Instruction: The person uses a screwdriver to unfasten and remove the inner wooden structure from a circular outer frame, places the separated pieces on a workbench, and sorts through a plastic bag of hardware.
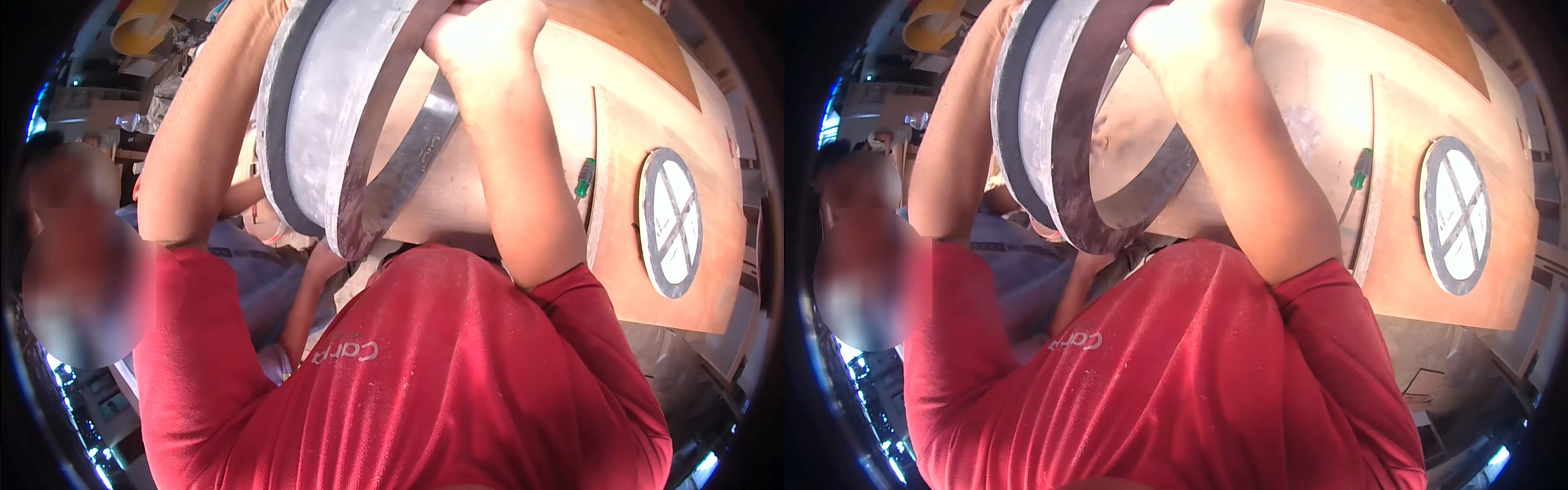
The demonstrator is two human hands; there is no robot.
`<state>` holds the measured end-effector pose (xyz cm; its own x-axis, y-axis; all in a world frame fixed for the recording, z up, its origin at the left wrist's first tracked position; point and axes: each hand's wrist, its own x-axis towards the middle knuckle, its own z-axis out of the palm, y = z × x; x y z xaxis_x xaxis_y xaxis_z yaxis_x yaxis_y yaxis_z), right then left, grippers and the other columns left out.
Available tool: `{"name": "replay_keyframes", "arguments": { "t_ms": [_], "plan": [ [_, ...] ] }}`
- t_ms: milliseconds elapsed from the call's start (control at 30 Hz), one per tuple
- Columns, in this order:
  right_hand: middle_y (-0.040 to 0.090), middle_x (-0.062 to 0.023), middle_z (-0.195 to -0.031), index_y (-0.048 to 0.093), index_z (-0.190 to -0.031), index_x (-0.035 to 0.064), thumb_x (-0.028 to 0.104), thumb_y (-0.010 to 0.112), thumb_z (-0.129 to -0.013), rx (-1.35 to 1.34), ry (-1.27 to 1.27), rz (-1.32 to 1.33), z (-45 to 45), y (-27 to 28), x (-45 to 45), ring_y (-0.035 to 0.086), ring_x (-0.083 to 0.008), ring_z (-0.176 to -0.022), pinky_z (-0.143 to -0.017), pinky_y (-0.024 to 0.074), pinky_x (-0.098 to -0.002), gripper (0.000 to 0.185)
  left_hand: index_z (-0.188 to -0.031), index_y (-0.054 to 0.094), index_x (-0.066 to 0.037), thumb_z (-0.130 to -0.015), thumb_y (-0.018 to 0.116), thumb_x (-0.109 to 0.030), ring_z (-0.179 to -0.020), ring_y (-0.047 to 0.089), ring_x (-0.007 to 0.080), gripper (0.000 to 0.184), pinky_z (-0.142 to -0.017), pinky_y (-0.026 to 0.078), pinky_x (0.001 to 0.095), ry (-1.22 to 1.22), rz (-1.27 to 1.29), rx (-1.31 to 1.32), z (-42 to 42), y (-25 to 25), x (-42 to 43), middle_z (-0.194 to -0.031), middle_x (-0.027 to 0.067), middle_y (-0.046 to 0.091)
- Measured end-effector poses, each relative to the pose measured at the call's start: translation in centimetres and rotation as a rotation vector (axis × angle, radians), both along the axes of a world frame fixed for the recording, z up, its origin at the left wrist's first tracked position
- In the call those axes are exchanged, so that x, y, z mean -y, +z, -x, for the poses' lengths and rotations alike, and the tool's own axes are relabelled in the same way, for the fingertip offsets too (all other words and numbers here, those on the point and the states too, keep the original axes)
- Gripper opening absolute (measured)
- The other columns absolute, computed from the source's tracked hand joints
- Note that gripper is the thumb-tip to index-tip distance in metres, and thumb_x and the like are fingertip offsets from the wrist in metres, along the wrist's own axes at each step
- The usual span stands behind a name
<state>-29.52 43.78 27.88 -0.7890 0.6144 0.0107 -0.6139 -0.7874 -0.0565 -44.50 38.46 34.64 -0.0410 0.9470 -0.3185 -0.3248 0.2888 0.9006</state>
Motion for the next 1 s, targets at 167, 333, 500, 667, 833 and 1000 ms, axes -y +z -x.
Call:
{"name": "replay_keyframes", "arguments": {
  "t_ms": [167,333,500,667,833,1000],
  "plan": [
    [0.051,-0.0270,-0.144,0.046,-0.144,-0.0018,0.054,0.034,-0.104,-0.052,0.017,0.053,1.0,-1.9,-1.2,0.048,-0.0421,-0.136,-0.117,0.0381,-0.0546,0.070,-0.132,0.058,0.007,-0.070,0.062,-0.006,-0.093,0.071,0.0336,0.064,-0.089,0.059,0.0405,0.112,0.119,-0.076,1.0,-1.6,-0.6,-0.114,0.0258,0.071],
    [0.050,-0.0239,-0.143,0.044,-0.140,-0.0072,0.044,0.040,-0.106,-0.015,-0.105,0.148,2.9,-3.5,-2.9,0.050,-0.0351,-0.133,-0.116,0.0389,-0.0500,0.062,-0.115,0.066,0.013,-0.072,0.069,-0.012,-0.066,0.073,0.0272,0.049,-0.065,0.065,0.0332,0.193,0.195,-0.213,1.3,-1.9,-1.9,-0.092,0.0236,0.074],
    [0.054,-0.0215,-0.137,0.048,-0.133,-0.0047,0.043,0.040,-0.106,0.046,-0.088,0.325,3.1,-3.6,-3.9,0.054,-0.0334,-0.127,-0.112,0.0426,-0.0501,0.055,-0.112,0.064,0.015,-0.072,0.069,-0.003,-0.064,0.073,0.0277,0.044,-0.064,0.066,0.0350,0.344,0.168,-0.180,0.0,-2.2,-3.1,-0.091,0.0244,0.073],
    [0.058,-0.0112,-0.106,0.053,-0.108,0.0006,0.042,0.040,-0.106,0.050,-0.041,0.439,2.7,-3.4,-4.5,0.059,-0.0265,-0.105,-0.099,0.0490,-0.0466,0.043,-0.115,0.064,0.016,-0.073,0.065,0.000,-0.072,0.075,0.0291,0.044,-0.071,0.067,0.0372,0.275,0.268,-0.011,1.7,-2.3,-4.2,-0.096,0.0270,0.073],
    [0.060,-0.0123,-0.102,0.055,-0.104,0.0007,0.041,0.036,-0.106,0.015,-0.035,0.493,3.6,-4.7,-5.4,0.059,-0.0264,-0.099,-0.094,0.0497,-0.0448,0.045,-0.115,0.066,0.012,-0.072,0.067,-0.002,-0.074,0.075,0.0298,0.045,-0.072,0.067,0.0377,0.276,0.234,-0.071,1.4,-2.2,-4.5,-0.095,0.0255,0.073],
    [0.061,-0.0121,-0.095,0.059,-0.108,-0.0025,0.027,0.046,-0.105,0.034,-0.020,0.371,4.0,-10.1,-7.0,0.059,-0.0237,-0.089,-0.088,0.0516,-0.0385,0.033,-0.109,0.070,0.010,-0.070,0.071,-0.011,-0.073,0.073,0.0302,0.045,-0.077,0.064,0.0361,0.316,0.264,-0.231,1.7,-2.3,-3.8,-0.095,0.0231,0.075]
  ]
}}
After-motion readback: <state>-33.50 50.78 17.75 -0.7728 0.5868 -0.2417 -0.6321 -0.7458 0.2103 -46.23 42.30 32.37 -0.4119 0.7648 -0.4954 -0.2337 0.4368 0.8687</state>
